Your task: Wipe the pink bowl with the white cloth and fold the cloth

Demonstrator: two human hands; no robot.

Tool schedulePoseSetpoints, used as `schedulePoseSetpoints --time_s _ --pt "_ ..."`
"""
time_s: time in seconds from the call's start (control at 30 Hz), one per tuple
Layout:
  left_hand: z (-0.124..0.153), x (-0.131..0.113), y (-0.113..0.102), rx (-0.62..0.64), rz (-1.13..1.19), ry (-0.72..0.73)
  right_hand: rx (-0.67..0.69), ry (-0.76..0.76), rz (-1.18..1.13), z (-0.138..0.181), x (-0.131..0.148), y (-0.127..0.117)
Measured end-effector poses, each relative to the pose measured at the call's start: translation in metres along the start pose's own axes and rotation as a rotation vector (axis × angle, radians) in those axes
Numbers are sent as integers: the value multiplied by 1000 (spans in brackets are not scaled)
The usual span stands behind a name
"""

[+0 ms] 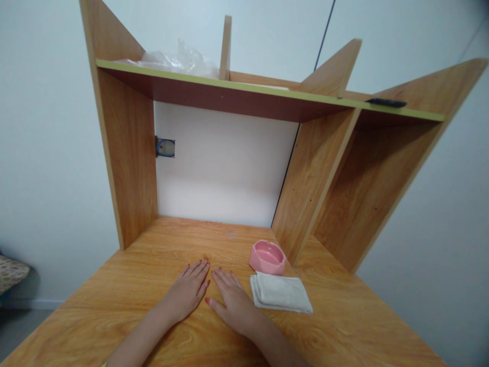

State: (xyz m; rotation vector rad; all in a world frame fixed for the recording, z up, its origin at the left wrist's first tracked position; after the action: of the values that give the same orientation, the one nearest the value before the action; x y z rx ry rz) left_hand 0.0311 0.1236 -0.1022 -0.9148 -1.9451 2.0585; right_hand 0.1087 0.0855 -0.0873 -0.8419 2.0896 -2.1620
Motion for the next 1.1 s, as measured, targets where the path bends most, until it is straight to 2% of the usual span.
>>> schedulePoseSetpoints --time_s 0.67,1.1 --pt "0 0 -2 -53 20 24 -3 -18 3 0 -1 2" --pt "0 0 -2 -33 16 14 12 -10 6 0 -1 2"
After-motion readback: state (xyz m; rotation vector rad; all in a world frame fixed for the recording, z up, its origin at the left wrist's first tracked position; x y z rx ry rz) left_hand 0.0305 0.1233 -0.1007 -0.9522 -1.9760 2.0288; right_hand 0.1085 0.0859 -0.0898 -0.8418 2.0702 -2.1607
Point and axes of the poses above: each hand's wrist, its own z-axis away from the middle knuckle, its own y-axis out of the palm, x = y × z, the point moved 9 cm from there along -z, towards the middle knuckle, and after that the axes turned 6 degrees about z, right-handed, at the moved point
